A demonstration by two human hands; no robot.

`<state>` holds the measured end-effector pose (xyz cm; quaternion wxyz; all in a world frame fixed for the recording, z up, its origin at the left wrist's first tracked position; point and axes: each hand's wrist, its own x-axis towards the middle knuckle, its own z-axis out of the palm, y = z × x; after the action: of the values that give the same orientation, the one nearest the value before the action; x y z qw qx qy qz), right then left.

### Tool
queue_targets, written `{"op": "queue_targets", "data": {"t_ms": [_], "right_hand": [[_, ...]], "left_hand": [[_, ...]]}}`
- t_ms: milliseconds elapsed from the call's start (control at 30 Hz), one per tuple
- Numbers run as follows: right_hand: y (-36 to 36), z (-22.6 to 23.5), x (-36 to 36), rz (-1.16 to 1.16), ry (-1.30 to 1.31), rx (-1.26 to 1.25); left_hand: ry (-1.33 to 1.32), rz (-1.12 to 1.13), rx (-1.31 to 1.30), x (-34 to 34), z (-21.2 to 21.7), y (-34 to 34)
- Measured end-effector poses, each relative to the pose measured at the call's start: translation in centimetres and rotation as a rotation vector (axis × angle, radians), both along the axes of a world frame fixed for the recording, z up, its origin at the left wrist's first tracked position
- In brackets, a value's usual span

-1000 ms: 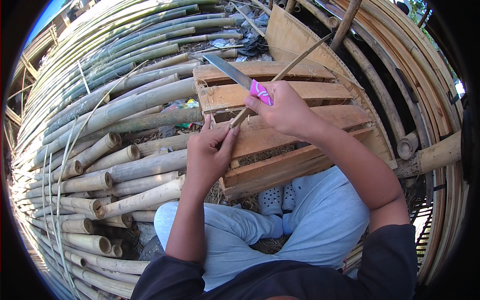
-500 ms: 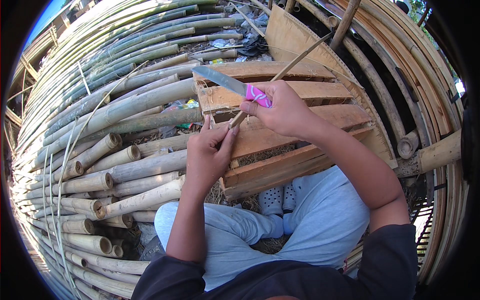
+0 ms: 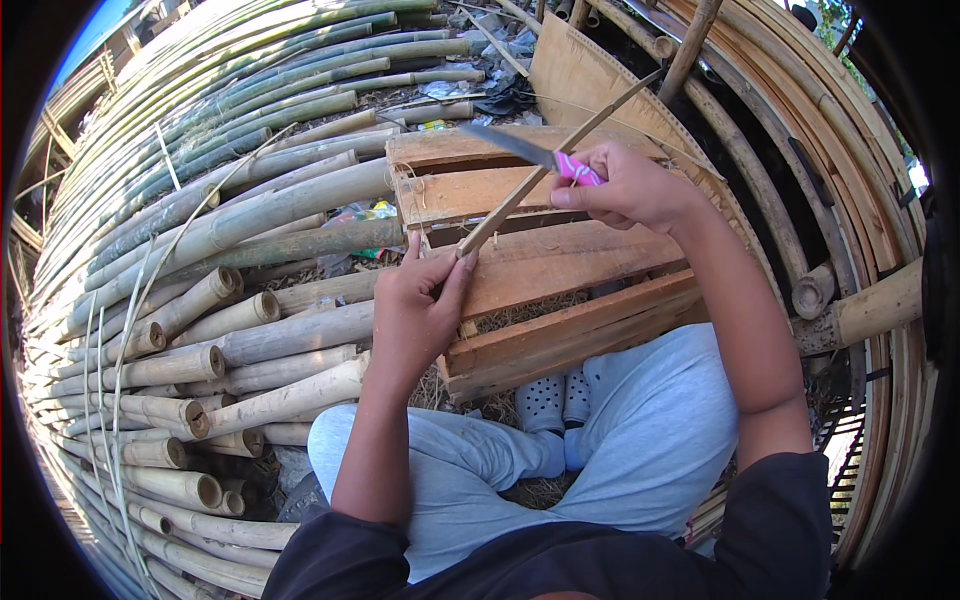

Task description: Scraping and thinning a thin bamboo strip using a small knife while sitting in a workshop.

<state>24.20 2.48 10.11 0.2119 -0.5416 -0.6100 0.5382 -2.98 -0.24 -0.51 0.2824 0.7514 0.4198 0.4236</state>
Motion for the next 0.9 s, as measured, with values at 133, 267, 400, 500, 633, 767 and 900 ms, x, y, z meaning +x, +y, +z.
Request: {"op": "queue_targets", "data": {"t_ms": [133, 267, 400, 500, 633, 767, 900], "right_hand": [[1.1, -0.3, -0.2, -0.463, 0.156, 0.174], [0.8, -1.0, -1.5, -0.522, 0.004, 0.138], [1.2, -2.2, -1.2, -0.372, -0.135, 0.235], [1.4, -4.0, -1.0, -0.302, -0.274, 0.373], [1.3, -2.8, -2.6, -0.301, -0.389, 0.307], [1.9, -3.1, -2.2, -0.346, -0.547, 0.301], [0.9, -2.9, -4.4, -0.406, -0.609, 0.156]], "left_hand": [[-0.033, 0.007, 0.064, 0.3, -0.2, 0.0], [-0.108, 0.024, 0.061, 0.3, 0.2, -0.3], [-0.130, 0.024, 0.069, 0.3, 0.0, -0.2], [-0.118, 0.016, 0.099, 0.3, 0.2, -0.2], [-0.129, 0.047, 0.190, 0.4, -0.1, -0.3], [-0.044, 0.018, 0.199, 0.4, 0.4, -0.5], [-0.026, 0.000, 0.199, 0.4, 0.1, -0.5]]}}
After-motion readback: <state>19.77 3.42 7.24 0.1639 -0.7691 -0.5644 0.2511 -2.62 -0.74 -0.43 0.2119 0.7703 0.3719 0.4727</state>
